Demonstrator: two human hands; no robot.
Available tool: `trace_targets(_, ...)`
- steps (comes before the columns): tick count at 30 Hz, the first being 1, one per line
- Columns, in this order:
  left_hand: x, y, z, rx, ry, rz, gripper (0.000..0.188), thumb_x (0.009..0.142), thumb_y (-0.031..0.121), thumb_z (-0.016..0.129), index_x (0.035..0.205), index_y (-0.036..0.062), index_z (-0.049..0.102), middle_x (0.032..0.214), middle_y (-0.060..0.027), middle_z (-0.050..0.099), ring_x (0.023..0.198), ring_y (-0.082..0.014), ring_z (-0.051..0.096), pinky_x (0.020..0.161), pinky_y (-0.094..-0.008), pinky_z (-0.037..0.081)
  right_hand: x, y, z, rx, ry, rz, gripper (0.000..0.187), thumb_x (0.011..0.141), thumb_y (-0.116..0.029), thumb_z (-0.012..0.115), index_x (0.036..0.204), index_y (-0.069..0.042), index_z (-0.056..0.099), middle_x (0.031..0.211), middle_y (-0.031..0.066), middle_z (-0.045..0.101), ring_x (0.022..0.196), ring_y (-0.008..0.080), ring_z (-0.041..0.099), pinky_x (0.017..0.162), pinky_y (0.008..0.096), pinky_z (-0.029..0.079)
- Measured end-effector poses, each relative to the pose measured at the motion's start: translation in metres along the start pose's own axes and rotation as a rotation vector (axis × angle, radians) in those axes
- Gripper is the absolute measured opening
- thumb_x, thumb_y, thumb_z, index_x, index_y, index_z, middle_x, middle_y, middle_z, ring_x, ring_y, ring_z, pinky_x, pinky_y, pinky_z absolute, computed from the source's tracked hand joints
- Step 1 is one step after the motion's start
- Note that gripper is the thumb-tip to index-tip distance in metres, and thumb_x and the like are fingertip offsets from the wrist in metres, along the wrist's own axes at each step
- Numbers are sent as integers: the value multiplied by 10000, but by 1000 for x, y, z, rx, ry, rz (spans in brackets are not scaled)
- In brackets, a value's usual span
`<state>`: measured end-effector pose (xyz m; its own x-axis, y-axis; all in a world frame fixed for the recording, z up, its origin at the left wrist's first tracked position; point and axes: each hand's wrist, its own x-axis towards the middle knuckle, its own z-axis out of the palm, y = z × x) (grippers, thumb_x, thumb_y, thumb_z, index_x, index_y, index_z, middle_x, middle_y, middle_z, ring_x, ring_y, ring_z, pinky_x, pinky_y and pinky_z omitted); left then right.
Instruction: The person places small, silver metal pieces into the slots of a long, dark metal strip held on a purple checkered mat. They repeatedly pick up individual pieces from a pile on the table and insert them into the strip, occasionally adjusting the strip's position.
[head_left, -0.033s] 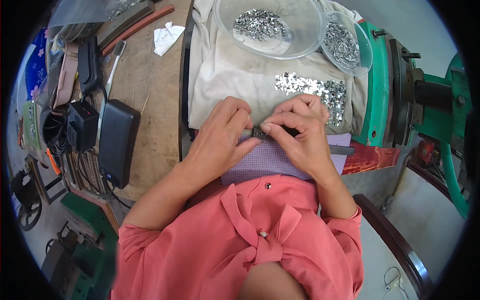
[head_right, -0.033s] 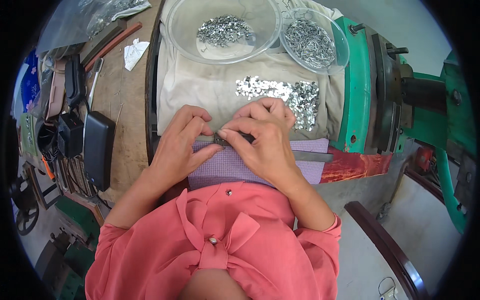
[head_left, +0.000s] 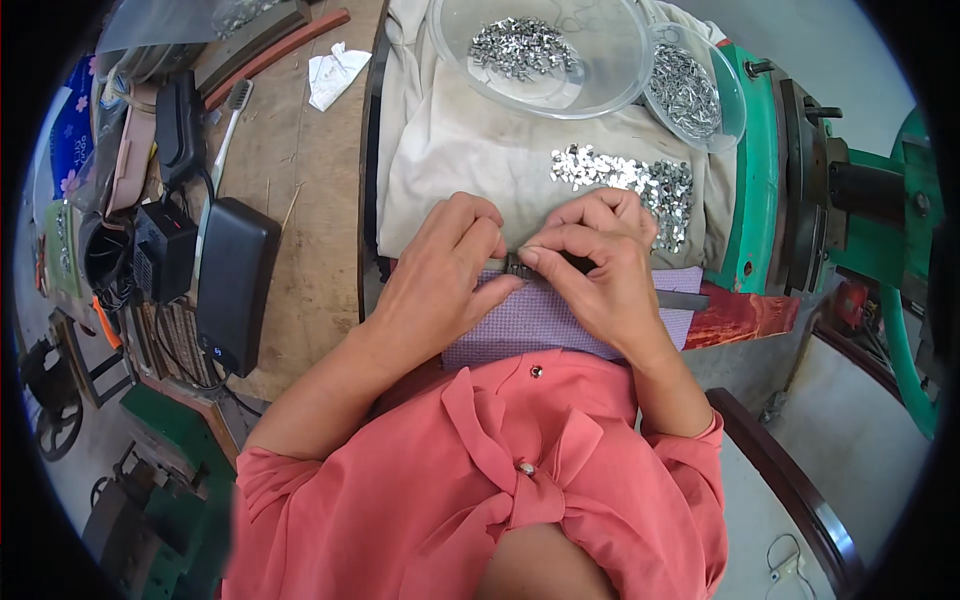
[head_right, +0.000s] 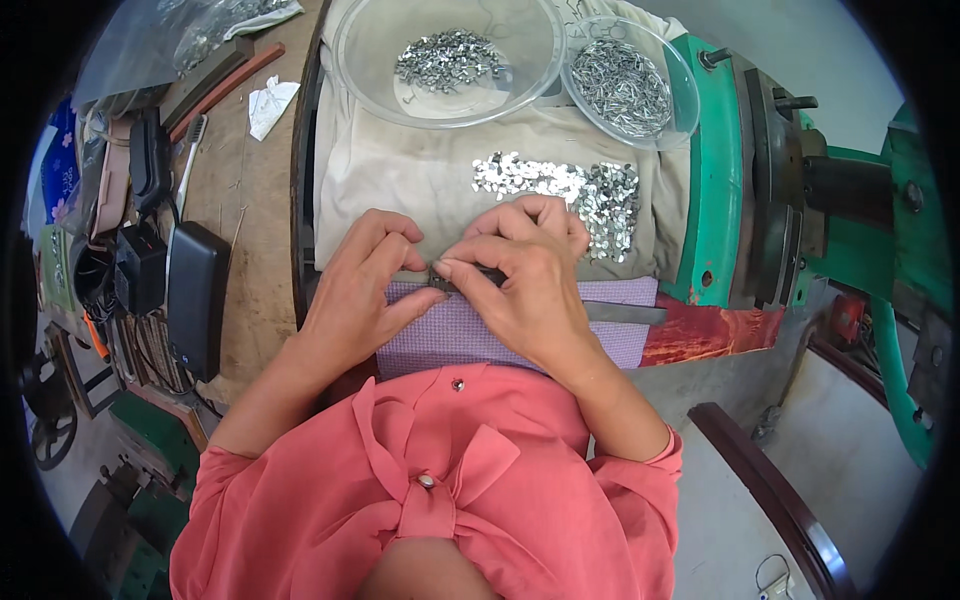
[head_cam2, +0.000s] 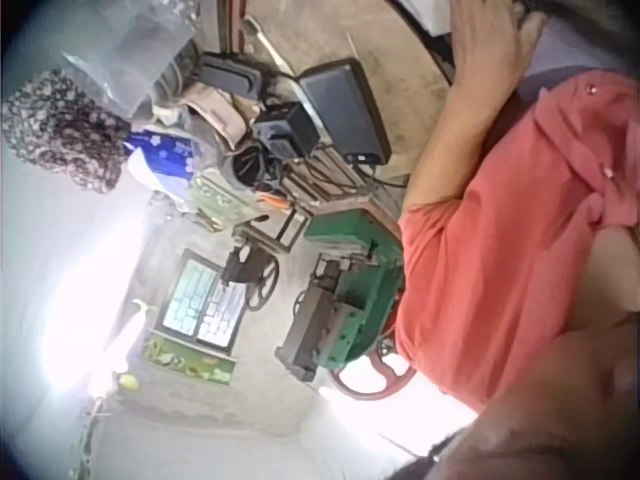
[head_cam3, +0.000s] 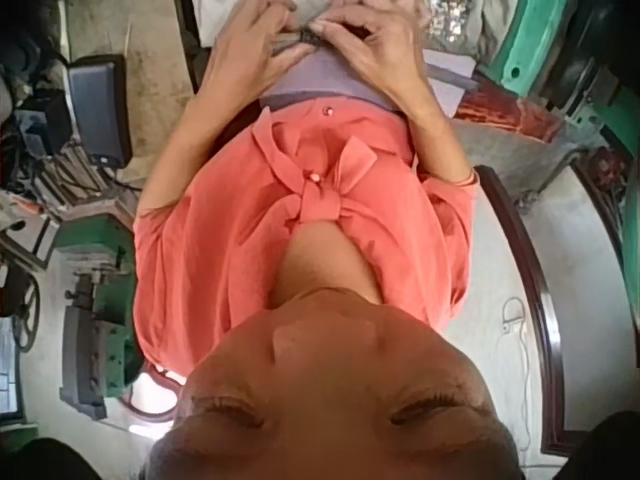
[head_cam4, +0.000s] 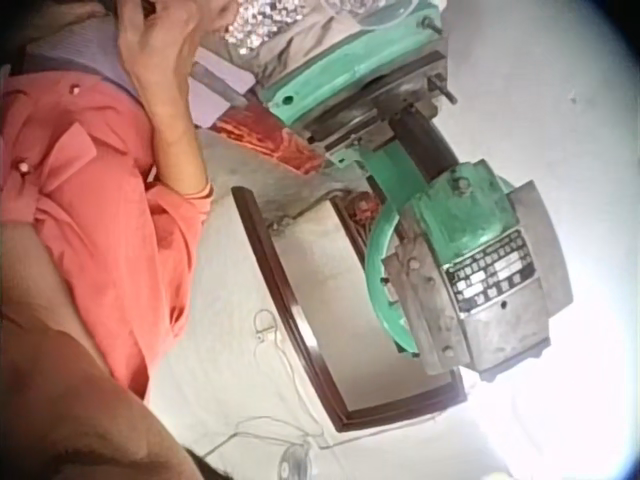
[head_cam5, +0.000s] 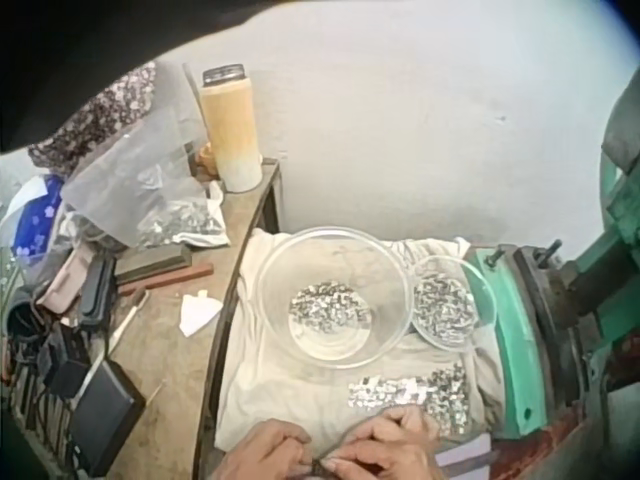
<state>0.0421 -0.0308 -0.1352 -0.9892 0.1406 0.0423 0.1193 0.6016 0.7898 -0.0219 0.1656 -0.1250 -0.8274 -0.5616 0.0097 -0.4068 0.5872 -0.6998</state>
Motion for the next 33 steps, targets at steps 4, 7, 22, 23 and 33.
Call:
trace_targets(4, 0, -1, 0, -5, 2, -9, 337, 711, 97, 840, 908, 21, 578, 1141, -151, 568, 1014, -356, 591, 834, -409, 498, 3, 0, 4, -28, -31, 8, 97, 780, -243, 803, 840, -167, 796, 972, -54, 656, 1090, 228, 478, 990, 428, 270)
trace_targets(7, -4, -8, 4, -18, 59, 46, 332, 710, 108, 826, 913, 25, 576, 1126, -164, 563, 1039, -367, 576, 850, -420, 494, 5, -3, 7, -75, 12, -39, 102, 761, -243, 817, 816, -163, 786, 965, -45, 651, 1078, 239, 488, 977, 429, 300)
trace_targets(22, -5, -8, 15, 28, 67, 98, 403, 734, 137, 795, 1008, -55, 571, 1105, -153, 487, 1046, -320, 519, 927, -402, 489, 6, -6, 4, -126, -44, 41, 140, 711, -188, 847, 817, -120, 787, 943, -14, 608, 1044, 216, 478, 986, 384, 310)
trace_targets(23, -5, -9, 15, 35, 73, 105, 401, 734, 137, 795, 1007, -54, 571, 1105, -153, 488, 1048, -320, 518, 929, -403, 489, 6, -7, 4, -135, -51, 48, 143, 712, -193, 847, 820, -120, 787, 945, -16, 608, 1048, 214, 478, 988, 384, 307)
trace_targets(33, -4, -10, 13, 10, 79, 109, 361, 745, 140, 786, 982, -30, 574, 1087, -163, 504, 1021, -352, 528, 900, -419, 489, 9, -8, -3, -134, -79, 9, 141, 724, -224, 841, 838, -147, 804, 931, -25, 628, 1043, 223, 498, 995, 415, 299)
